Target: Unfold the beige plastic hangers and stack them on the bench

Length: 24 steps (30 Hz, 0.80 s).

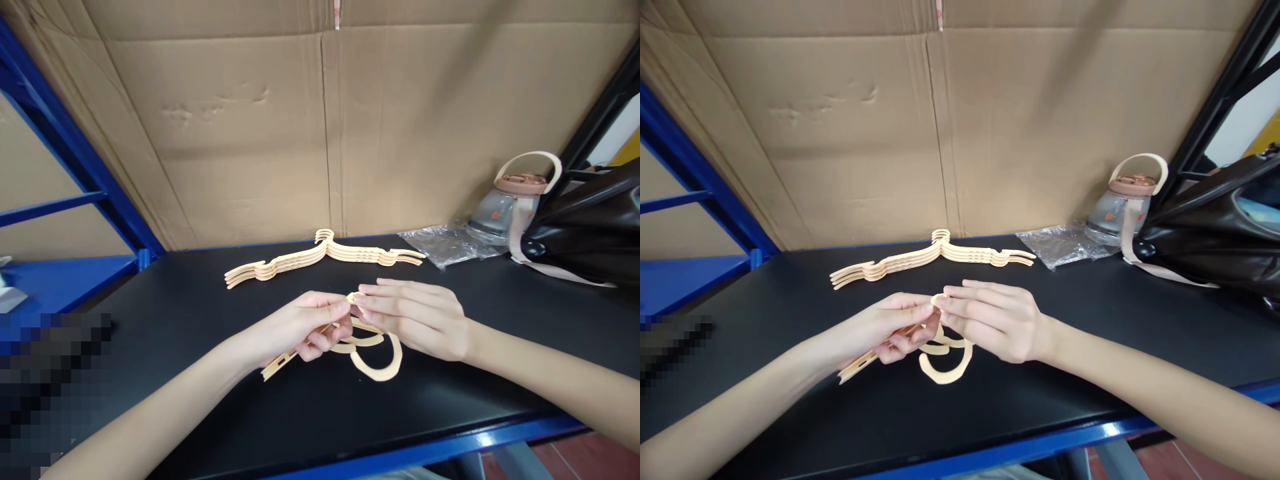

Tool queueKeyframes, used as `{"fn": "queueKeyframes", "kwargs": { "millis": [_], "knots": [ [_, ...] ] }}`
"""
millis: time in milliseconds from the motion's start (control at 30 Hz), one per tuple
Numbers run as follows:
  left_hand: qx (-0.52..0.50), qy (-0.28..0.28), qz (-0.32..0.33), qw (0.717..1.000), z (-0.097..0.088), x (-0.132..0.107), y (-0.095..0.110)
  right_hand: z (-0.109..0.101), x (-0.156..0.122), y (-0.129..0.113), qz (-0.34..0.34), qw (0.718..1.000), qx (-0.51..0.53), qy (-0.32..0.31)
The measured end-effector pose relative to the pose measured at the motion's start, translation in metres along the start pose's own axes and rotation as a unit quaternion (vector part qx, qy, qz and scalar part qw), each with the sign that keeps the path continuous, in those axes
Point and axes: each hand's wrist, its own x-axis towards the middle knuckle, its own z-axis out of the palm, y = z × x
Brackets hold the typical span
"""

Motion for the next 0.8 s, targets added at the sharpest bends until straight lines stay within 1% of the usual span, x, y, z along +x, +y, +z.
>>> {"fn": "queueKeyframes", "kwargs": {
  "millis": [167, 300, 433, 533, 700, 800],
  "knots": [
    [0.009, 0.013, 0.001, 1.0, 0.0, 0.001, -0.001, 0.001, 0.003, 0.001, 0.029, 0.999, 0.034, -0.004],
    [0.008, 0.008, 0.01, 1.0, -0.001, 0.001, -0.002, -0.001, 0.005, 0.003, 0.044, 0.997, 0.055, -0.007],
    [0.011, 0.005, 0.018, 1.0, -0.003, 0.003, -0.003, 0.0, 0.002, 0.005, 0.048, 0.996, 0.072, -0.008],
    [0.008, -0.009, 0.017, 1.0, -0.004, 0.003, -0.003, 0.002, 0.0, 0.007, 0.057, 0.994, 0.093, -0.014],
    [0.015, -0.024, 0.013, 1.0, -0.005, 0.003, -0.002, -0.001, 0.002, 0.011, 0.102, 0.98, 0.168, -0.035],
    [0.022, -0.025, 0.007, 0.999, -0.005, 0.002, -0.002, -0.004, 0.003, 0.014, 0.138, 0.962, 0.225, -0.071]
  ]
}}
